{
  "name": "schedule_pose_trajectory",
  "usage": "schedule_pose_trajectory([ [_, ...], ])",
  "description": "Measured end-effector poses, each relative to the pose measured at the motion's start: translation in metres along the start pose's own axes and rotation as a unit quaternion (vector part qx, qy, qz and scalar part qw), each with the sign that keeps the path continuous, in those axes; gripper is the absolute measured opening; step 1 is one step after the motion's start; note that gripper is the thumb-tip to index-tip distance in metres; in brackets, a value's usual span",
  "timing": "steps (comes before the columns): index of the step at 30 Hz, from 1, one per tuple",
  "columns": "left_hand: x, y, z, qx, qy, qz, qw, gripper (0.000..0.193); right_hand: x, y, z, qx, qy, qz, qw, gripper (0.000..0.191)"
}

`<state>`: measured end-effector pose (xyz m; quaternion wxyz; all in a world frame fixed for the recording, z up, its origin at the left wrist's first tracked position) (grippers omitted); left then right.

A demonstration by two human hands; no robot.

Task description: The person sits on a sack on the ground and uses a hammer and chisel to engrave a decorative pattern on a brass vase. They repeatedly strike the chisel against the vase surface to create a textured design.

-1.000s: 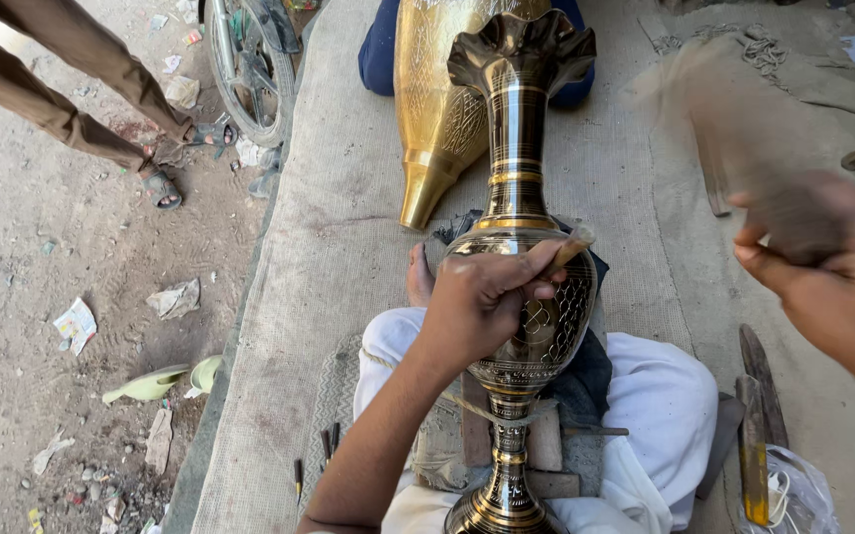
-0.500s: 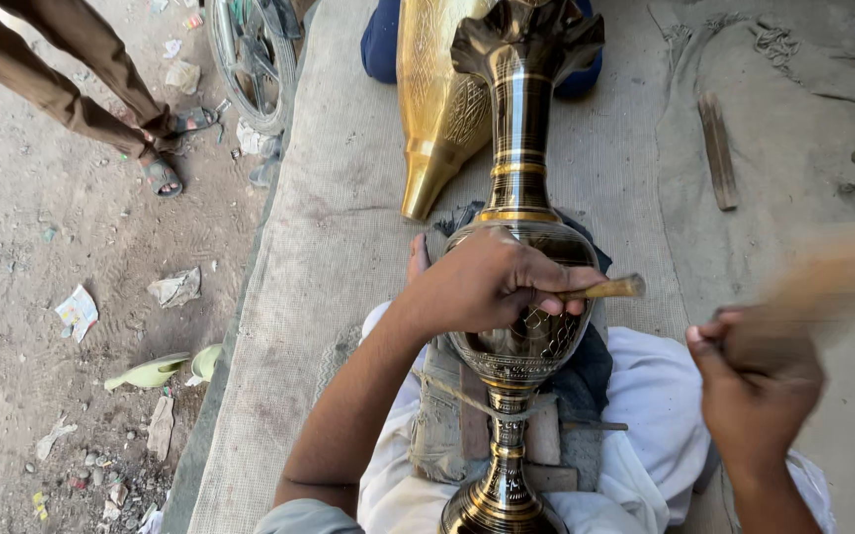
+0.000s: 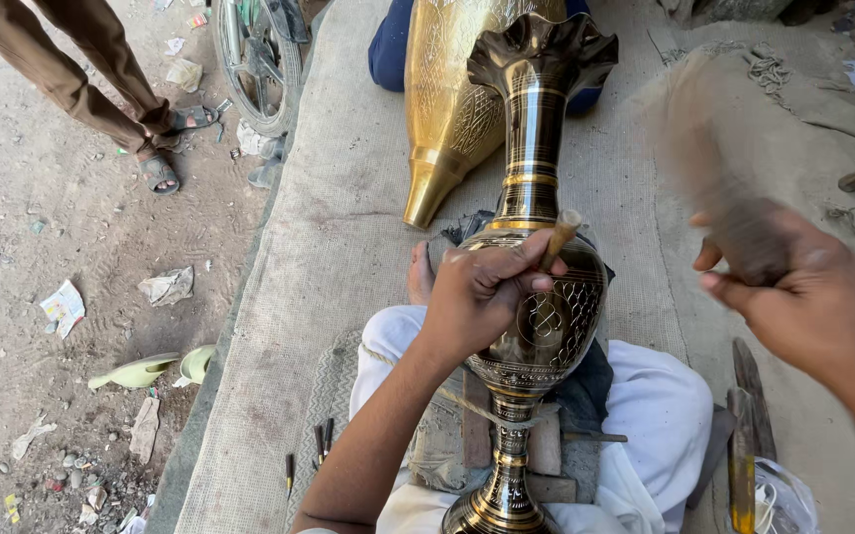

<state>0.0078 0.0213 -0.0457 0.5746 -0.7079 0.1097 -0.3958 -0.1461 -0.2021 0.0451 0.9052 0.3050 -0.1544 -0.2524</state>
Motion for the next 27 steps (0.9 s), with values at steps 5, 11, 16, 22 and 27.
schedule_pose_trajectory([
  [5,-0.008,-0.012,-0.003,0.041,-0.060,-0.014,0.997,0.035,0.018,0.053,0.015,-0.029,-0.029,0.119,0.992,0.034],
  [11,-0.016,-0.020,-0.007,0.137,-0.134,0.009,0.981,0.041,0.037,0.082,0.028,-0.058,0.007,0.215,0.975,0.020],
  [16,-0.029,-0.023,-0.012,0.237,-0.231,-0.050,0.942,0.041,0.049,0.099,0.028,-0.290,0.062,0.168,0.940,0.043],
  [22,-0.046,0.004,-0.022,-0.123,-0.352,0.138,0.918,0.040,0.054,0.124,0.022,-0.455,0.139,0.150,0.867,0.048],
  [27,-0.043,0.001,-0.022,-0.007,-0.312,-0.001,0.950,0.042,0.049,0.147,0.023,-0.509,0.082,0.291,0.806,0.052],
])
Point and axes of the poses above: each hand's wrist, its own x-axis towards the middle knuckle, its own z-axis out of the back of the hand, y = z × x, the point moved 3 cm from there along x, towards the middle knuckle, and after that the axes turned 3 degrees about -y, right-handed, at the moved point
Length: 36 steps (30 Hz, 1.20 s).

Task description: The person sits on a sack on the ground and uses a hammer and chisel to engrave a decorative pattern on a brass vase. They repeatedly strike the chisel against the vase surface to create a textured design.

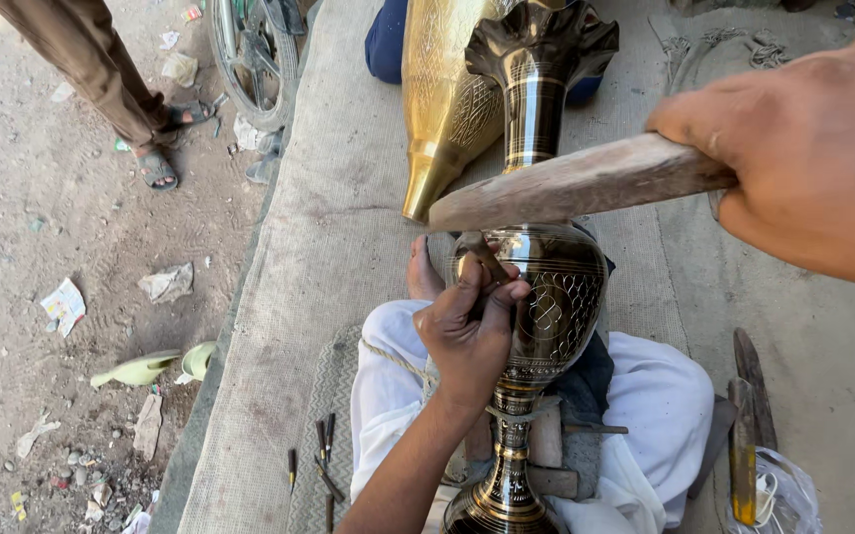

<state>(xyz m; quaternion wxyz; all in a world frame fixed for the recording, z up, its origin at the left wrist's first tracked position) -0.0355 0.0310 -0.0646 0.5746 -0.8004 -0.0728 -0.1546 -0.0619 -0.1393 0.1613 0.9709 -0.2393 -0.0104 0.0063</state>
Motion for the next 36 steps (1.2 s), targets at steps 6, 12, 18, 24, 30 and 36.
schedule_pose_trajectory([
  [6,0.006,-0.009,0.004,0.078,0.083,-0.038,0.993,0.040,-0.011,0.003,-0.009,0.000,0.134,-0.074,0.988,0.041],
  [12,0.023,-0.017,0.001,0.111,0.222,-0.108,0.963,0.048,-0.045,-0.011,-0.055,0.249,0.064,-0.193,0.947,0.040],
  [18,0.041,-0.018,-0.003,0.097,0.363,-0.126,0.918,0.052,-0.104,0.002,-0.133,0.438,-0.165,-0.242,0.850,0.031],
  [24,0.059,-0.022,-0.010,0.133,0.504,-0.173,0.836,0.050,-0.156,0.040,-0.185,0.561,-0.278,-0.340,0.702,0.021],
  [30,0.068,-0.027,-0.028,0.096,0.628,-0.150,0.757,0.057,-0.169,0.083,-0.169,0.494,-0.420,-0.380,0.660,0.025],
  [36,0.069,-0.034,-0.037,0.207,0.686,-0.151,0.680,0.042,-0.169,0.113,-0.184,0.533,-0.427,-0.417,0.600,0.023],
])
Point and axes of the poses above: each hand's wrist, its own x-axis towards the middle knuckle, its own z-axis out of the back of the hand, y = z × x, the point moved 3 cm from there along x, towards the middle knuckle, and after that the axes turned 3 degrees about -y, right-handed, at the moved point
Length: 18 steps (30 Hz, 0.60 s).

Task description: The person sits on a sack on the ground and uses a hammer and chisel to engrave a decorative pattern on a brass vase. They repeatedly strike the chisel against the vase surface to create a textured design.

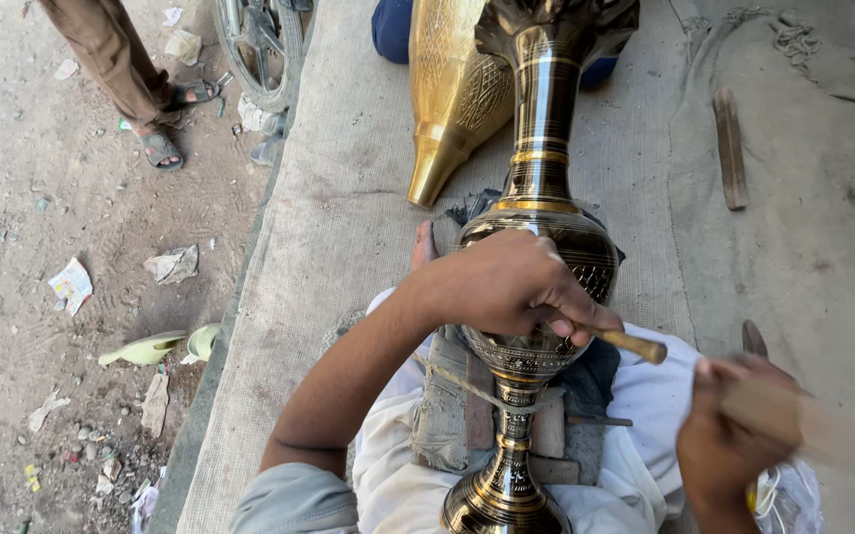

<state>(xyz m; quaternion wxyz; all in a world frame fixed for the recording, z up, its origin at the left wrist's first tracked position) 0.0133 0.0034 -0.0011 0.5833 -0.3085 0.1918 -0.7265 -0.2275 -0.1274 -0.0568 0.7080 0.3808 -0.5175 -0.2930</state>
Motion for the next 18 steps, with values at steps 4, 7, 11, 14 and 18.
schedule_pose_trajectory([
  [4,-0.022,-0.009,-0.004,-0.145,-0.249,0.001,0.958,0.059,0.011,-0.040,0.016,-0.181,0.133,-0.061,0.972,0.024],
  [7,-0.040,-0.002,-0.026,-0.209,-0.460,0.081,0.859,0.046,0.029,-0.046,0.020,-0.240,0.172,-0.061,0.953,0.034],
  [11,-0.043,0.014,-0.048,-0.188,-0.496,0.081,0.844,0.047,0.071,-0.003,-0.009,-0.423,0.259,0.117,0.860,0.046],
  [14,-0.041,0.021,-0.049,-0.171,-0.507,0.064,0.842,0.046,0.109,0.039,-0.030,-0.432,0.282,0.192,0.835,0.051],
  [18,-0.041,0.013,-0.047,-0.157,-0.514,0.068,0.840,0.045,0.145,0.067,-0.055,-0.266,0.341,0.047,0.900,0.047],
])
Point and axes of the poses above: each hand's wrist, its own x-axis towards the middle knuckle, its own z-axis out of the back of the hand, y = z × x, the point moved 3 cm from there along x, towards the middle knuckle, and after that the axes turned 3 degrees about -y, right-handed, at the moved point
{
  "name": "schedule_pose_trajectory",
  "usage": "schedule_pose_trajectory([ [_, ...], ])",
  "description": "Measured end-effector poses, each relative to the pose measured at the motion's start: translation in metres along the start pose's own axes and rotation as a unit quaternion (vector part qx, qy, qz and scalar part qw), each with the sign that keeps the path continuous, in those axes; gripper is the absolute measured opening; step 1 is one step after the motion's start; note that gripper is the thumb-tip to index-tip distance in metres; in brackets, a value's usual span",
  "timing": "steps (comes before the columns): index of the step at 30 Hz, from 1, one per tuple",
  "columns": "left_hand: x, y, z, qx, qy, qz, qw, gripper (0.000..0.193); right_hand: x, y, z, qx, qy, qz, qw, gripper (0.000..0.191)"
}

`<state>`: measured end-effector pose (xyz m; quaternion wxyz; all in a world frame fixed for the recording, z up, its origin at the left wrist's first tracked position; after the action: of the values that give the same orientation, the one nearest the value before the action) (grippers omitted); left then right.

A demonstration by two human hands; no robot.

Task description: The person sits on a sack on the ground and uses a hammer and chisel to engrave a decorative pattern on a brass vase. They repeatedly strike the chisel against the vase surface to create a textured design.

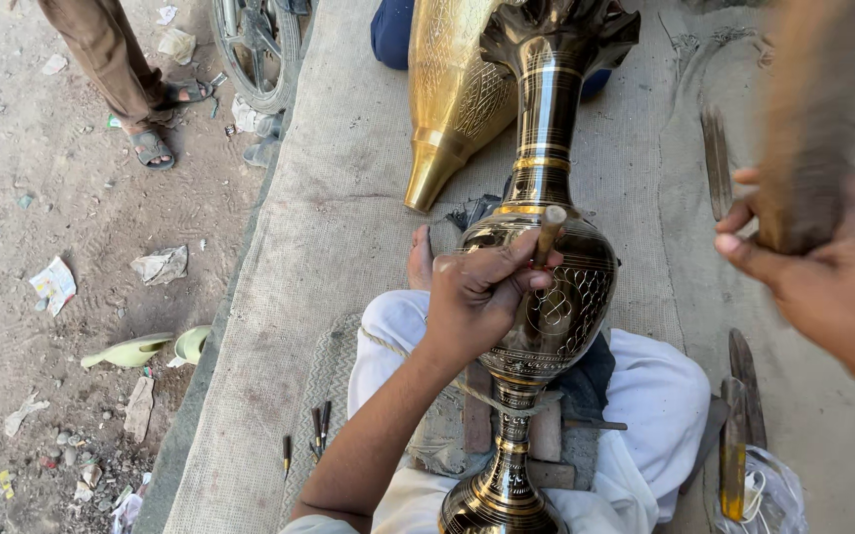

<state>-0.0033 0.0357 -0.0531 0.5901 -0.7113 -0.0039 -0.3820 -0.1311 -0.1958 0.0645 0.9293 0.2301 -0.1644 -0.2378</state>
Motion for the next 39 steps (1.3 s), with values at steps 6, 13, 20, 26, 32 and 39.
schedule_pose_trajectory([
  [6,-0.007,-0.013,-0.003,0.038,-0.028,0.041,0.998,0.043,0.023,0.056,0.017,-0.055,0.034,0.162,0.985,0.034],
  [13,-0.016,-0.018,-0.006,0.076,-0.142,0.035,0.986,0.039,0.034,0.082,0.016,-0.104,0.064,0.150,0.981,0.039],
  [20,-0.029,-0.019,-0.014,0.064,-0.209,0.043,0.975,0.034,0.039,0.088,0.024,-0.317,0.102,0.232,0.914,0.051],
  [26,-0.034,-0.015,-0.016,0.030,-0.229,0.040,0.972,0.043,0.035,0.097,0.031,-0.300,0.087,0.240,0.919,0.051],
  [32,-0.040,-0.011,-0.017,0.020,-0.225,0.039,0.973,0.046,0.039,0.099,0.036,-0.222,0.099,0.202,0.949,0.063],
  [39,-0.043,-0.010,-0.018,0.024,-0.219,0.025,0.975,0.046,0.032,0.114,0.027,-0.301,0.096,0.226,0.921,0.047],
])
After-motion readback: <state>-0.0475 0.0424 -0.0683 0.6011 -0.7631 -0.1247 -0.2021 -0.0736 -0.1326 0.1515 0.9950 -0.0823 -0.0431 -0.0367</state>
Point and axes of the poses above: each hand's wrist, its own x-axis towards the middle knuckle, its own z-axis out of the back of the hand, y = z × x, the point moved 3 cm from there along x, towards the middle knuckle, and after that the axes turned 3 degrees about -y, right-handed, at the moved point
